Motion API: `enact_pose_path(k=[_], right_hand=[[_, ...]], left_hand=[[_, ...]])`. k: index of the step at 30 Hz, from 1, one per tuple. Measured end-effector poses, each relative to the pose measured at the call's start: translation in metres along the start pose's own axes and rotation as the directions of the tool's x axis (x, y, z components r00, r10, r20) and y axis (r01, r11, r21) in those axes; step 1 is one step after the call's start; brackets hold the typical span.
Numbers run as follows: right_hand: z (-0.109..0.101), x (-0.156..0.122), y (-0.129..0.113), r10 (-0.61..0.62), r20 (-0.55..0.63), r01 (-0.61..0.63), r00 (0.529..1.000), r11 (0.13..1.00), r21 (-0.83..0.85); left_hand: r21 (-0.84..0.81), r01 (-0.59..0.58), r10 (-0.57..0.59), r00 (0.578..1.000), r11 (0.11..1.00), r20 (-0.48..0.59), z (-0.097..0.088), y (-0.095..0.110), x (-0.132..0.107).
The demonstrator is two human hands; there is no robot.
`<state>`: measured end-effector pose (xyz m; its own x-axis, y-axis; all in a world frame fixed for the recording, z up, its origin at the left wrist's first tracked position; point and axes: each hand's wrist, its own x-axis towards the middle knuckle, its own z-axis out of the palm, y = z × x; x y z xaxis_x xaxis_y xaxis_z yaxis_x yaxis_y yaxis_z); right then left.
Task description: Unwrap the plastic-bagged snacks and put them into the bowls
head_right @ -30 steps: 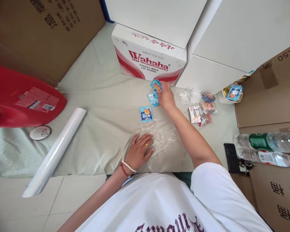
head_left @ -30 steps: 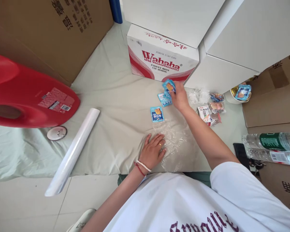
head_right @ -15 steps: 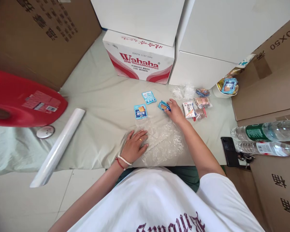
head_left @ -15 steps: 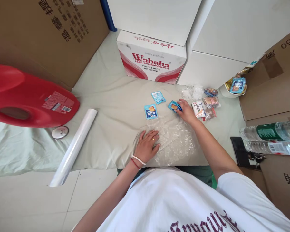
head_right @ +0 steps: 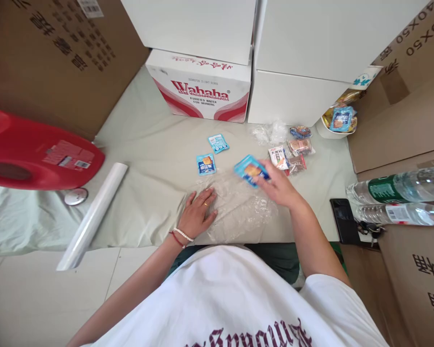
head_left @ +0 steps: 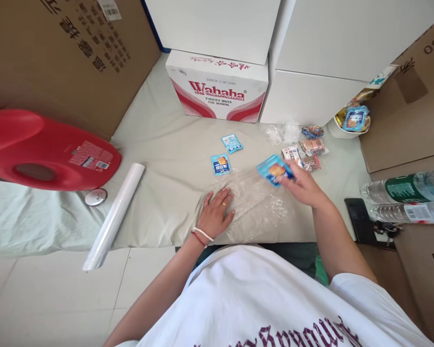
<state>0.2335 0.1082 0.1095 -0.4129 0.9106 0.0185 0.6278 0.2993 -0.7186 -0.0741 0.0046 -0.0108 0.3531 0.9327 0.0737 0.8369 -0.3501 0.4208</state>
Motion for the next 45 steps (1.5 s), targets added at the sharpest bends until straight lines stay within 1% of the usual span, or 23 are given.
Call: enact_pose_path(k=[1, 2, 3, 4, 6, 8, 10, 11, 13, 15, 18, 20, 23, 27, 29, 32, 34, 37, 38, 39, 41, 43, 45], right_hand=[[0.003, -0.009, -0.006, -0.044, 0.147, 0.035, 0.988, 0.998, 0.061], [0.009, -0.015, -0.009, -0.093, 0.279, 0.068, 0.956, 0.993, 0.099], [0.016, -0.019, -0.010, -0.131, 0.383, 0.096, 0.914, 0.989, 0.110], [0.025, -0.020, -0.010, -0.152, 0.459, 0.120, 0.876, 0.988, 0.097], [0.043, -0.015, -0.005, -0.160, 0.560, 0.162, 0.813, 0.986, 0.046], [0.057, -0.006, 0.002, -0.170, 0.620, 0.201, 0.766, 0.979, 0.020], [0.066, 0.003, 0.007, -0.179, 0.656, 0.233, 0.733, 0.973, 0.005], [0.069, 0.007, 0.008, -0.171, 0.666, 0.244, 0.726, 0.970, -0.017], [0.072, 0.012, 0.008, -0.132, 0.673, 0.265, 0.728, 0.959, -0.098], [0.075, 0.014, 0.006, -0.102, 0.657, 0.293, 0.747, 0.938, -0.187], [0.080, 0.011, 0.002, -0.099, 0.606, 0.318, 0.790, 0.910, -0.267], [0.081, 0.008, 0.001, -0.098, 0.584, 0.308, 0.806, 0.912, -0.272], [0.079, 0.004, 0.003, -0.110, 0.576, 0.270, 0.810, 0.942, -0.200], [0.064, -0.002, 0.005, -0.179, 0.617, 0.252, 0.767, 0.967, -0.033], [0.057, -0.003, 0.003, -0.228, 0.616, 0.264, 0.754, 0.964, 0.034], [0.057, -0.002, 0.000, -0.255, 0.582, 0.261, 0.772, 0.962, 0.076], [0.063, 0.000, 0.000, -0.183, 0.572, 0.222, 0.800, 0.975, 0.002], [0.077, 0.001, 0.002, 0.003, 0.559, 0.136, 0.829, 0.969, -0.207], [0.081, 0.000, 0.003, 0.042, 0.549, 0.124, 0.835, 0.957, -0.262], [0.084, -0.001, 0.003, 0.061, 0.540, 0.126, 0.840, 0.945, -0.303], [0.088, -0.002, 0.002, 0.057, 0.513, 0.152, 0.857, 0.922, -0.357], [0.089, -0.003, 0.001, 0.043, 0.455, 0.158, 0.889, 0.905, -0.394], [0.088, -0.005, 0.000, 0.032, 0.360, 0.124, 0.932, 0.908, -0.400]], left_hand=[[0.002, -0.001, 0.001, 1.000, 1.000, 0.006, 0.000, 0.000, 0.000], [0.003, -0.003, 0.003, 1.000, 1.000, 0.013, 0.000, 0.000, 0.000], [0.005, -0.006, 0.006, 1.000, 1.000, 0.019, 0.000, 0.000, 0.000], [0.006, -0.012, 0.011, 1.000, 1.000, 0.025, 0.000, 0.000, 0.000], [0.010, -0.025, 0.025, 0.999, 1.000, 0.040, 0.000, 0.000, 0.000], [0.014, -0.031, 0.030, 0.998, 0.999, 0.048, 0.000, 0.000, 0.000], [0.015, -0.029, 0.028, 0.998, 0.999, 0.049, 0.000, 0.000, 0.000], [0.014, -0.026, 0.026, 0.998, 1.000, 0.049, 0.000, 0.000, 0.000], [0.007, -0.020, 0.020, 0.999, 1.000, 0.040, 0.000, -0.002, 0.000], [-0.007, -0.017, 0.017, 1.000, 1.000, 0.012, 0.001, -0.004, -0.003], [-0.018, -0.014, 0.013, 0.996, 1.000, -0.085, 0.003, -0.006, -0.012], [-0.011, -0.020, 0.018, 0.989, 1.000, -0.144, 0.005, -0.006, -0.021], [0.001, -0.005, 0.005, 0.988, 1.000, -0.154, 0.006, -0.004, -0.031], [0.003, 0.090, -0.090, 0.991, 0.996, -0.103, 0.006, -0.001, -0.033], [0.000, 0.104, -0.103, 0.991, 0.995, -0.087, 0.006, -0.001, -0.029], [-0.008, 0.093, -0.093, 0.992, 0.996, -0.083, 0.006, -0.004, -0.026], [-0.018, 0.086, -0.087, 0.992, 0.996, -0.089, 0.005, -0.006, -0.026], [-0.019, 0.079, -0.081, 0.988, 0.997, -0.129, 0.002, -0.006, -0.030], [-0.008, 0.070, -0.070, 0.987, 0.998, -0.142, 0.000, -0.005, -0.032], [0.009, 0.054, -0.052, 0.988, 0.999, -0.146, -0.002, -0.003, -0.034], [0.039, -0.008, 0.012, 0.993, 0.999, -0.114, -0.006, 0.001, -0.036], [0.038, -0.076, 0.078, 0.995, 0.996, -0.056, -0.007, 0.004, -0.036], [0.020, -0.079, 0.079, 0.996, 0.997, -0.030, -0.006, 0.004, -0.035]])
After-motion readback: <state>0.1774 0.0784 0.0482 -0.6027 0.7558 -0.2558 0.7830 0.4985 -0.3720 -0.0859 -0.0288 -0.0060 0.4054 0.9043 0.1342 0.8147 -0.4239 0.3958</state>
